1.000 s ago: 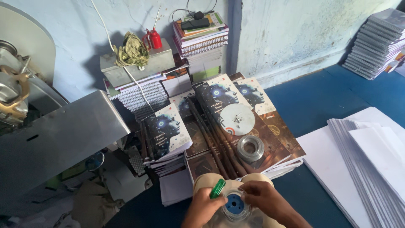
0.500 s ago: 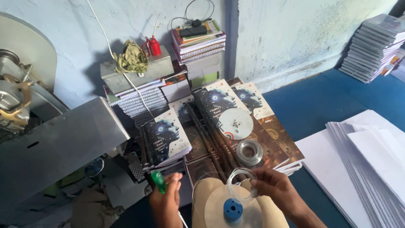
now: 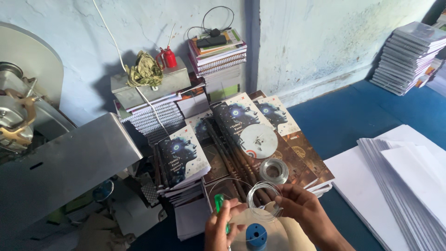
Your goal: The person sits on the floor and assembles a wire spool by placing a blue plastic hub into a metal wire coil, then securing it with a screwdriver. The person then picks up a white circular disc and places it on top of the assembled spool.
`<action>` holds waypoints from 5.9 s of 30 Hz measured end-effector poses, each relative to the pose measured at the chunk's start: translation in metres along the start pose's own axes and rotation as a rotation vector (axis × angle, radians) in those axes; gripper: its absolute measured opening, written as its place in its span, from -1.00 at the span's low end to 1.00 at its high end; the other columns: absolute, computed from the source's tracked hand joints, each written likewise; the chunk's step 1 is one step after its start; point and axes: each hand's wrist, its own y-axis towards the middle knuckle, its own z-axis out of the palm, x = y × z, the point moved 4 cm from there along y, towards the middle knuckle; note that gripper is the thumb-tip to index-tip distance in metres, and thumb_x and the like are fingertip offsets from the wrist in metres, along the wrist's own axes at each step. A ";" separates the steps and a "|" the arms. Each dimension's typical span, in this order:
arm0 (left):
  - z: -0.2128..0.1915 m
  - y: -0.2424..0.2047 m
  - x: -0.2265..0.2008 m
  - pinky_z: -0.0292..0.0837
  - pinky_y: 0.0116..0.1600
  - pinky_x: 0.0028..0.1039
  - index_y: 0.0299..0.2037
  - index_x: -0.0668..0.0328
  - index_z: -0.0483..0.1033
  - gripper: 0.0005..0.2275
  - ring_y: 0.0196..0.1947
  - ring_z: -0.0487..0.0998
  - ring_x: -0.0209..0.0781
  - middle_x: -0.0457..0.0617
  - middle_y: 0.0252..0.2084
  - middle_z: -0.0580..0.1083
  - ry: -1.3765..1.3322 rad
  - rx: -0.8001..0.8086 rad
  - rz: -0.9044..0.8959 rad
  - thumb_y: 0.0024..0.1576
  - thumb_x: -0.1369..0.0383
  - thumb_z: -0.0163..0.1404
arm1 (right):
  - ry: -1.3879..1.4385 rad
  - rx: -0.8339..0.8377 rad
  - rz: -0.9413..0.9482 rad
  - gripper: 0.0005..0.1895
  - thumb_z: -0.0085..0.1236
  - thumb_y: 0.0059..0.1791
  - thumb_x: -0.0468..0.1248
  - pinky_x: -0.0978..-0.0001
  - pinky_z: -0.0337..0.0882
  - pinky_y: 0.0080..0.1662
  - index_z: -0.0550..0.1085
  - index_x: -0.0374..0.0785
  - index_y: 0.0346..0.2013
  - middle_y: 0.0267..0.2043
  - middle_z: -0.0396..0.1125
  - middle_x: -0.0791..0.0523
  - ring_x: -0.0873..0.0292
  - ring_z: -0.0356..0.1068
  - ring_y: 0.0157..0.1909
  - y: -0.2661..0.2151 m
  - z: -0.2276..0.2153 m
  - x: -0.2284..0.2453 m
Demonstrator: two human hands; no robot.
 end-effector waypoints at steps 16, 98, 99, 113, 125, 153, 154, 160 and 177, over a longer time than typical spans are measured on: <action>0.032 0.001 0.002 0.14 -0.53 -0.59 -0.20 0.39 0.58 -0.71 -0.66 0.28 -0.45 -0.11 -0.53 0.42 0.126 0.205 0.107 -0.02 0.32 0.23 | -0.115 0.117 0.057 -0.46 -0.02 0.04 0.01 0.17 0.57 -0.01 0.54 -0.34 0.09 -0.17 0.56 -0.06 0.12 0.55 -0.12 -0.004 0.007 -0.003; -0.005 0.047 -0.014 0.37 -0.08 -0.50 0.05 0.33 0.68 -0.69 -0.21 0.50 -0.28 0.03 -0.21 0.55 0.108 -0.077 0.436 0.09 0.48 0.07 | 0.153 -0.054 0.200 -0.23 0.32 -0.18 -0.52 0.01 0.61 -0.05 0.27 -0.36 0.31 -0.25 0.52 -0.17 -0.12 0.63 -0.16 0.001 0.016 -0.043; -0.011 0.049 -0.012 0.32 -0.12 -0.48 0.06 0.34 0.70 -0.68 -0.27 0.44 -0.25 0.07 -0.27 0.50 0.123 -0.097 0.406 0.10 0.52 0.08 | 0.169 -0.064 0.200 -0.32 0.31 -0.17 -0.53 -0.03 0.62 -0.06 0.32 -0.42 0.23 -0.25 0.52 -0.17 -0.12 0.63 -0.15 0.001 0.015 -0.044; -0.077 0.073 0.024 0.50 -0.18 -0.42 -0.05 0.38 0.64 -0.67 -0.30 0.61 -0.22 0.09 -0.26 0.64 0.098 -0.154 0.362 -0.07 0.51 0.19 | 0.098 0.049 0.200 -0.50 0.00 -0.27 -0.40 0.18 0.44 -0.23 0.40 -0.46 -0.03 -0.28 0.35 -0.03 0.03 0.41 -0.36 0.013 -0.001 -0.055; -0.273 0.118 0.047 0.49 -0.17 -0.29 0.09 0.33 0.53 -0.63 -0.25 0.58 -0.16 0.14 -0.10 0.57 0.050 -0.455 0.411 0.04 0.48 0.14 | 0.041 0.045 0.316 -0.55 0.16 -0.03 -0.11 0.21 0.54 -0.21 0.41 -0.32 0.06 -0.29 0.38 -0.01 0.05 0.49 -0.30 0.015 0.008 -0.062; -0.162 0.107 0.028 0.55 0.12 -0.22 0.13 0.25 0.52 -0.59 0.07 0.62 0.01 0.20 0.10 0.56 0.300 -0.440 0.399 0.05 0.35 0.11 | -0.123 -0.002 0.296 -0.45 0.14 -0.05 0.01 0.25 0.53 -0.14 0.44 -0.25 0.13 -0.20 0.48 -0.06 0.06 0.51 -0.23 0.036 -0.018 -0.052; -0.146 0.112 0.037 0.53 0.14 -0.24 0.12 0.27 0.53 -0.59 0.08 0.63 0.01 0.19 0.08 0.58 0.275 -0.393 0.384 0.03 0.36 0.12 | -0.112 0.006 0.272 -0.47 0.13 -0.03 0.01 0.23 0.53 -0.14 0.43 -0.26 0.11 -0.19 0.48 -0.06 0.06 0.51 -0.23 0.039 -0.021 -0.050; -0.079 0.120 0.080 0.54 0.14 -0.31 0.09 0.27 0.53 -0.62 0.04 0.69 -0.04 0.25 0.00 0.64 0.232 -0.017 0.242 0.05 0.35 0.13 | -0.105 -0.028 0.183 -0.57 0.02 0.04 -0.04 0.11 0.57 -0.11 0.39 -0.31 0.04 -0.16 0.43 -0.09 0.02 0.48 -0.22 0.070 -0.044 -0.041; -0.043 0.137 0.117 0.57 -0.08 -0.48 -0.22 0.25 0.69 -0.81 -0.26 0.68 -0.29 0.01 -0.25 0.62 0.477 -0.095 0.376 0.01 0.36 0.18 | -0.348 -0.319 0.121 -0.62 0.17 0.01 -0.10 0.25 0.24 -0.46 0.45 -0.45 -0.27 -0.49 0.26 0.04 0.15 0.18 -0.52 0.212 -0.153 -0.110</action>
